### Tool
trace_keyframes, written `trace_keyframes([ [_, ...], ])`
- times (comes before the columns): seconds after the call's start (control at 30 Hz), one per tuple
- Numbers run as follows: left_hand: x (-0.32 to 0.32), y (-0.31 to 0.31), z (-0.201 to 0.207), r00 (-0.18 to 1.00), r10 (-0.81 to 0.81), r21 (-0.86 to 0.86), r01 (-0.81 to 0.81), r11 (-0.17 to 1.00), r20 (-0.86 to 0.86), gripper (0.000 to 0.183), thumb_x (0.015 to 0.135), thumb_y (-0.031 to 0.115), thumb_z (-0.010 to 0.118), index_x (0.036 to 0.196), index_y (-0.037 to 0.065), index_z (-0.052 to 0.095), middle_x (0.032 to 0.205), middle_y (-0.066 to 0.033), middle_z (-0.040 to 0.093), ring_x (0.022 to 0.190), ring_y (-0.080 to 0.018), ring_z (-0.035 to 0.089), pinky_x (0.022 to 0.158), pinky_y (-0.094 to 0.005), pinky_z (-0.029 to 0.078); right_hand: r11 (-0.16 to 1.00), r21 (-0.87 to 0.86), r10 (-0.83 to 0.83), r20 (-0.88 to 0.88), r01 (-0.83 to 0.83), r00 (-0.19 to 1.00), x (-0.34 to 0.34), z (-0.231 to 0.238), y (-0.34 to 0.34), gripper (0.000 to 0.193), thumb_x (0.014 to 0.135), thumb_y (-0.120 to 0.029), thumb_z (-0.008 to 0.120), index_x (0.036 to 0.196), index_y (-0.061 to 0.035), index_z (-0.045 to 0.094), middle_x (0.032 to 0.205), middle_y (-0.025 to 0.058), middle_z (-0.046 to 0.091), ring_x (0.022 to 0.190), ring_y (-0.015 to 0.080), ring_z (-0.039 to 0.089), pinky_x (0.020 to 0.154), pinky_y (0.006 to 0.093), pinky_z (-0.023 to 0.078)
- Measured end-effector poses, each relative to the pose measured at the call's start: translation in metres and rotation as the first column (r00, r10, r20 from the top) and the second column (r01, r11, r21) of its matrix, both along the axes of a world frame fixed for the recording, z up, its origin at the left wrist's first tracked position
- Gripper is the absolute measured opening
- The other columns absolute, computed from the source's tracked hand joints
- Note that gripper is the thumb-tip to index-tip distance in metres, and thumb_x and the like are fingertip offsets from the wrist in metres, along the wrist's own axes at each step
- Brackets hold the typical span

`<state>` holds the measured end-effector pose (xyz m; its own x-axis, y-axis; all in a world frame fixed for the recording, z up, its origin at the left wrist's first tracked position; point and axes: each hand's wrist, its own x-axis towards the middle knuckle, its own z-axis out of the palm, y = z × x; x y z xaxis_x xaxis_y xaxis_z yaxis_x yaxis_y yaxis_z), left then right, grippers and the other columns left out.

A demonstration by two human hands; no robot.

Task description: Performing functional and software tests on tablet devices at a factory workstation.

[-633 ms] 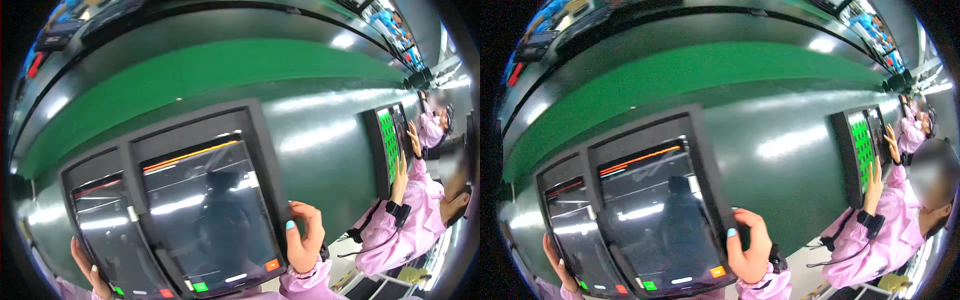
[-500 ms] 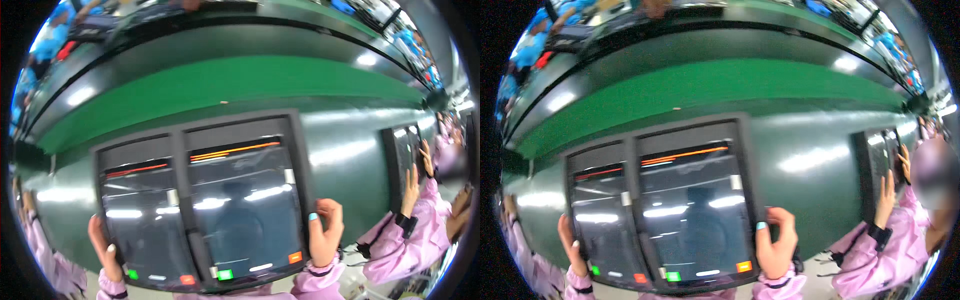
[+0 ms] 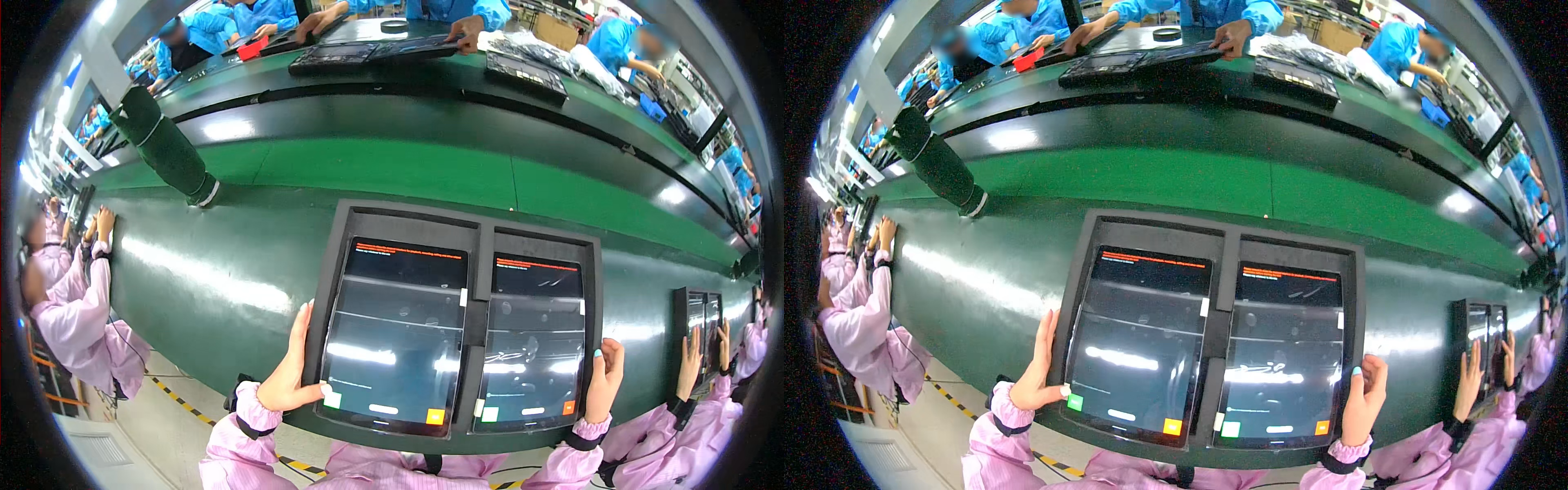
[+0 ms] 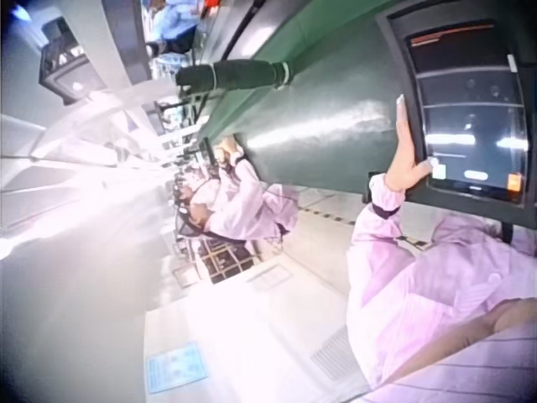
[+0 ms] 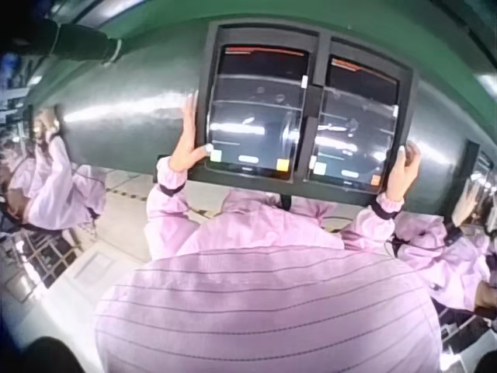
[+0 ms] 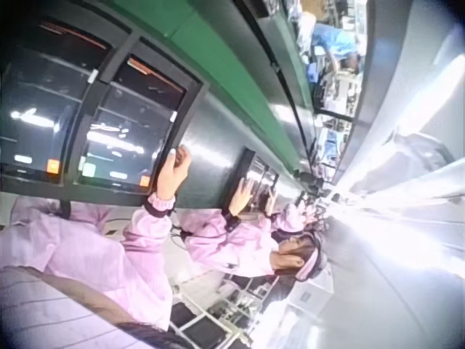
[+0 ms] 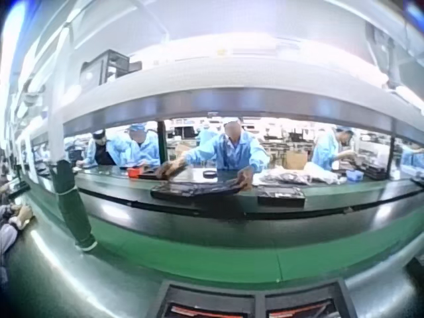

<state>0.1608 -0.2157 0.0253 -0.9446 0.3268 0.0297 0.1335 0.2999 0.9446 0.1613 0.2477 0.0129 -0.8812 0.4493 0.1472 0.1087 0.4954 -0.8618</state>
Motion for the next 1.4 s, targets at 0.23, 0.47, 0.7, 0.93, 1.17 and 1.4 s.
trace_keyframes([
  [0.23, -0.001, -0.004, 0.000, 0.993, -0.112, -0.137, 0.106, 0.985, -0.037, 0.110, 0.061, 0.015, 0.067, 0.138, -0.003, -0.009, 0.145, -0.0240, -0.002, 0.136, -0.0355, 0.000, 0.109, -0.0401, 0.005, 0.999, 0.026, -0.026, 0.020, 0.026, 0.999, 0.001, 0.001, 0.000, 0.028, 0.080, 0.002, 0.045, 0.108, 0.0024, 0.050, 0.097, 0.0119, 0.056, 0.088, 0.0171, 0.053, 0.081, 0.0286, 0.041],
  [0.47, -0.003, -0.006, -0.012, 0.997, -0.044, -0.116, 0.036, 0.993, -0.066, 0.102, 0.067, 0.018, 0.063, 0.138, -0.003, -0.007, 0.145, -0.0216, 0.003, 0.135, -0.0320, 0.005, 0.109, -0.0384, 0.007, 0.999, 0.038, -0.017, -0.242, 0.027, 0.970, 0.009, 0.009, -0.012, 0.023, 0.080, 0.002, 0.043, 0.101, 0.0028, 0.052, 0.096, 0.0106, 0.057, 0.094, 0.0203, 0.054, 0.087, 0.0318, 0.039],
  [0.7, -0.003, -0.003, -0.022, 0.996, 0.025, -0.078, -0.031, 0.996, -0.081, 0.097, 0.070, 0.021, 0.060, 0.140, -0.001, -0.003, 0.143, -0.0168, 0.011, 0.131, -0.0270, 0.018, 0.108, -0.0358, 0.012, 0.764, 0.371, 0.592, -0.075, -0.528, 0.803, 0.045, 0.046, -0.074, 0.016, 0.064, 0.003, 0.057, 0.078, -0.0023, 0.060, 0.086, 0.0071, 0.066, 0.082, 0.0267, 0.056, 0.074, 0.0348, 0.045],
  [0.93, -0.004, 0.000, -0.018, 0.995, 0.053, -0.016, -0.054, 0.998, -0.083, 0.091, 0.065, 0.011, 0.057, 0.138, -0.005, 0.005, 0.142, -0.0222, 0.011, 0.134, -0.0339, 0.008, 0.109, -0.0391, 0.008, 0.658, 0.430, 0.701, -0.049, -0.619, 0.711, 0.051, 0.042, -0.096, 0.014, 0.063, 0.001, 0.057, 0.075, -0.0050, 0.062, 0.084, 0.0058, 0.068, 0.087, 0.0270, 0.055, 0.078, 0.0345, 0.043],
  [1.17, -0.004, 0.001, -0.014, 0.994, 0.054, -0.032, -0.057, 0.998, -0.100, 0.091, 0.064, 0.010, 0.058, 0.138, -0.003, 0.008, 0.140, -0.0218, 0.013, 0.133, -0.0346, 0.012, 0.109, -0.0396, 0.010, 0.647, 0.460, 0.710, -0.072, -0.608, 0.700, 0.053, 0.037, -0.099, 0.013, 0.062, -0.002, 0.059, 0.074, -0.0058, 0.063, 0.083, 0.0054, 0.068, 0.089, 0.0276, 0.055, 0.079, 0.0359, 0.042],
  [1.4, -0.002, -0.004, -0.017, 0.992, 0.038, -0.035, -0.043, 0.998, -0.121, 0.093, 0.062, 0.014, 0.060, 0.138, -0.001, 0.008, 0.141, -0.0218, 0.014, 0.133, -0.0354, 0.011, 0.108, -0.0404, 0.010, 0.621, 0.501, 0.708, -0.029, -0.603, 0.706, 0.057, 0.038, -0.096, 0.013, 0.063, -0.003, 0.058, 0.075, -0.0050, 0.061, 0.082, 0.0058, 0.068, 0.089, 0.0279, 0.054, 0.082, 0.0376, 0.040],
])
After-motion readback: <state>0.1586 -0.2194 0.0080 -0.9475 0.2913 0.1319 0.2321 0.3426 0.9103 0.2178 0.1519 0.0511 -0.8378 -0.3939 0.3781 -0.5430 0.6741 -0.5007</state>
